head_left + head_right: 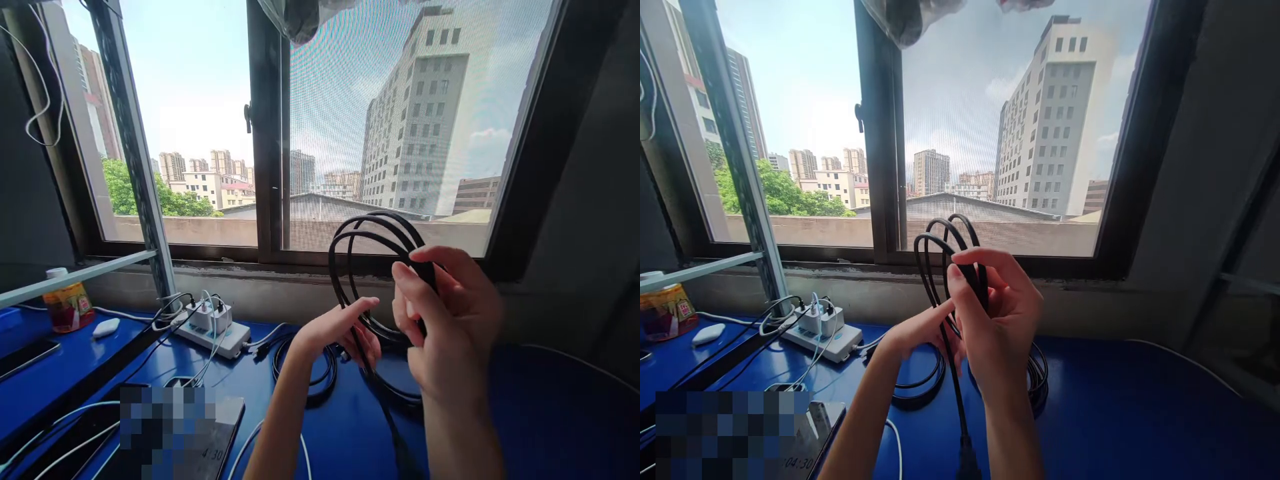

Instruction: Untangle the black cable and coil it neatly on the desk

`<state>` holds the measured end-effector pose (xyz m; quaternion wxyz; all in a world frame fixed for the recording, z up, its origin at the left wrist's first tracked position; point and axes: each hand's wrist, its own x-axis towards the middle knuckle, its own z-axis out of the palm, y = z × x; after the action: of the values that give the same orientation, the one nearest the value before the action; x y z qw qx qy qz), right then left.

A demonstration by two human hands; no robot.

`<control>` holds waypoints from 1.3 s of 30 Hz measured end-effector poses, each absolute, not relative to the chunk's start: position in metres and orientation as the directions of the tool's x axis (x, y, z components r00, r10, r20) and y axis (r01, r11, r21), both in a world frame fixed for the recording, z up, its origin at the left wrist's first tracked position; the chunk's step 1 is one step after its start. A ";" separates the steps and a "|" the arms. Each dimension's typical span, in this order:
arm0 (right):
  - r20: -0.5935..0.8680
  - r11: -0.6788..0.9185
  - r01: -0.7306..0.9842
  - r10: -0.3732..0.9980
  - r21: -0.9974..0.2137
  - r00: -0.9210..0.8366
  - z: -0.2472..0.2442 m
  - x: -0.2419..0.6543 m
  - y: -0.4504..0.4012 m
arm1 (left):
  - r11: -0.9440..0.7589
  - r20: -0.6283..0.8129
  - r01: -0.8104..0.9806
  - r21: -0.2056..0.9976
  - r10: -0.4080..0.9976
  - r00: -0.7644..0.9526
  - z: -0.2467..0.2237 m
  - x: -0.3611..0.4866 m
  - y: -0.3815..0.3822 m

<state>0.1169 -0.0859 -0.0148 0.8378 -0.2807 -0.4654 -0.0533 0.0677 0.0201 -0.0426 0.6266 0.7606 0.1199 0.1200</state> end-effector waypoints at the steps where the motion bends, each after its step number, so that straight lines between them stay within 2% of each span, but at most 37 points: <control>1: 0.835 0.844 0.357 0.175 -0.400 0.522 -0.016 0.116 -0.085 | -0.175 0.026 0.022 0.984 0.267 0.963 -0.044 0.067 0.021; 3: 0.873 0.861 0.355 0.183 -0.364 0.452 -0.017 0.115 -0.085 | -0.138 0.060 -0.030 0.990 0.218 0.974 -0.048 0.064 0.022; 8: 0.894 0.891 0.323 0.171 -0.321 0.415 -0.022 0.118 -0.090 | -0.012 0.196 -0.199 0.980 0.250 0.948 -0.053 0.063 0.022; 12: 0.882 0.925 0.216 0.199 -0.313 0.428 -0.022 0.122 -0.088 | 0.065 0.399 -0.442 0.895 0.328 0.856 -0.048 0.073 0.021; 14: 0.835 0.931 0.138 0.228 -0.337 0.500 -0.019 0.124 -0.084 | 0.121 0.470 -0.559 0.820 0.416 0.779 -0.045 0.077 0.023; 17: 0.689 0.917 0.038 0.271 -0.398 0.672 -0.012 0.129 -0.075 | 0.167 0.514 -0.675 0.719 0.525 0.678 -0.039 0.077 0.024; 20: 0.577 0.867 0.028 0.307 -0.498 0.757 -0.011 0.136 -0.067 | 0.101 0.566 -0.748 0.656 0.589 0.577 -0.034 0.073 0.023; 25: 0.648 0.735 0.285 0.266 -0.615 0.714 -0.016 0.147 -0.066 | -0.164 0.647 -0.750 0.641 0.641 0.413 -0.031 0.066 0.026; 30: 0.771 0.661 0.465 0.288 -0.589 0.568 -0.020 0.152 -0.070 | -0.405 0.697 -0.625 0.667 0.636 0.331 -0.030 0.057 0.030; 33: 0.804 0.665 0.506 0.255 -0.549 0.537 -0.021 0.153 -0.071 | -0.394 0.692 -0.617 0.681 0.621 0.368 -0.027 0.053 0.028; 39: 0.783 0.672 0.493 0.217 -0.553 0.582 -0.023 0.155 -0.071 | -0.235 0.615 -0.612 0.755 0.580 0.534 -0.026 0.048 0.022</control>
<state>0.1550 -0.0713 -0.0230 0.7965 -0.3959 -0.4486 -0.0868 0.0485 0.0224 -0.0257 0.6182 0.6205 -0.0129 0.4823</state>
